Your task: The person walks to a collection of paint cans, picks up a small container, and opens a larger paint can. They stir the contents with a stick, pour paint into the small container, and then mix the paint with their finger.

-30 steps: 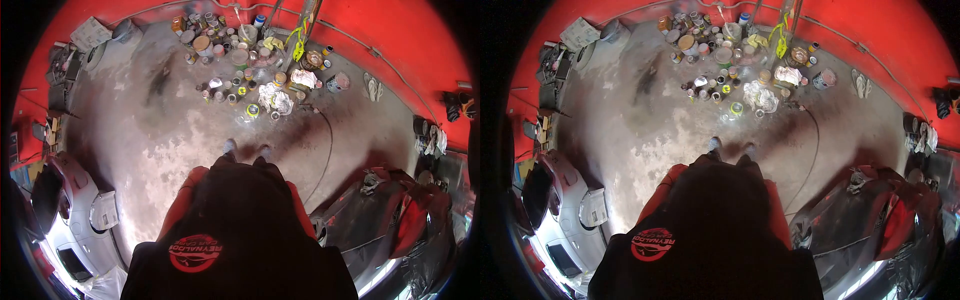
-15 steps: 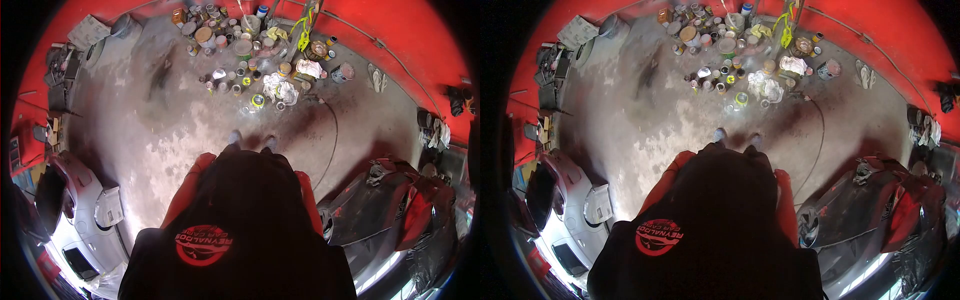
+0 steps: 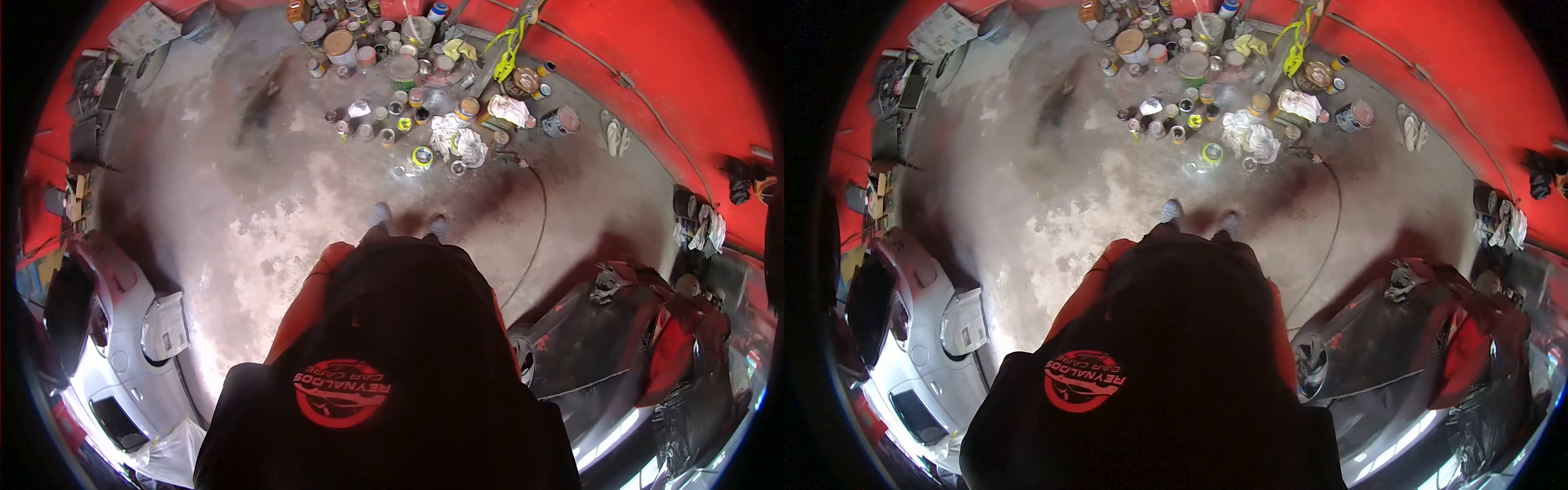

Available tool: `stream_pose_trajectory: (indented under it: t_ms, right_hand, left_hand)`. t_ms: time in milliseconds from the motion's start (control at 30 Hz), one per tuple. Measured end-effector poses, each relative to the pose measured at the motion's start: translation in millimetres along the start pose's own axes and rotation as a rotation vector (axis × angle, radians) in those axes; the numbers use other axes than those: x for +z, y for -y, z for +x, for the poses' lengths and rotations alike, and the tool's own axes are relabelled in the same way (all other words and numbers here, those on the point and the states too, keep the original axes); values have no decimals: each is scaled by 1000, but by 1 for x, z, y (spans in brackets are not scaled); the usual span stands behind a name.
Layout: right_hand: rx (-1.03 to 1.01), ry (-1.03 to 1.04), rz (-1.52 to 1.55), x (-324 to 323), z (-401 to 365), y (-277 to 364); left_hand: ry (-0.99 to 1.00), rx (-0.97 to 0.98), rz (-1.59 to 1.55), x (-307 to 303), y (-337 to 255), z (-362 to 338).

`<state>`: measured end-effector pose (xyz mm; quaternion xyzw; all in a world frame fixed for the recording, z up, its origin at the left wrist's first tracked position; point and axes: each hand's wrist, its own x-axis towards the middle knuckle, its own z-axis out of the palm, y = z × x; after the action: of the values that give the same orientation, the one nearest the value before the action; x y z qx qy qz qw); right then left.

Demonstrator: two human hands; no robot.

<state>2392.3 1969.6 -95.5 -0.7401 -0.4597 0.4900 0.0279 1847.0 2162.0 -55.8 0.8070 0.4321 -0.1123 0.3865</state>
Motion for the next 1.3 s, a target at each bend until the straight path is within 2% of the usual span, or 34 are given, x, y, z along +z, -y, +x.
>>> stream_pose_trajectory:
  t_ms: [133,233,300,433,600,800,900,1100,1200,1233,1300]
  right_hand:
    - [28,-25,26,-2,-6,8]
    - [45,-45,47,-4,-9,13]
    - [57,-56,58,-2,-12,15]
    - [80,-79,79,1,-18,16]
    - [98,-102,103,6,-24,17]
    - [109,-114,111,9,-29,23]
    - [114,-105,111,10,-31,30]
    - [113,-74,92,15,-24,40]
    - [109,-58,78,15,-17,46]
    - [110,-50,74,14,-16,48]
    - [107,-39,71,14,-13,52]
  left_hand:
    - [127,-74,51,-26,-21,-4]
    - [38,-100,-83,-22,-12,-9]
    - [102,-110,17,-27,-13,-10]
    - [9,-110,-109,-25,-2,-13]
    - [139,-113,56,-39,-4,-2]
    - [165,-118,60,-48,1,1]
    - [124,-129,1,-45,7,1]
    - [97,22,94,-33,28,9]
    - [-37,66,20,-18,44,8]
    - [51,37,80,-17,46,11]
    - [48,-3,80,-19,48,9]
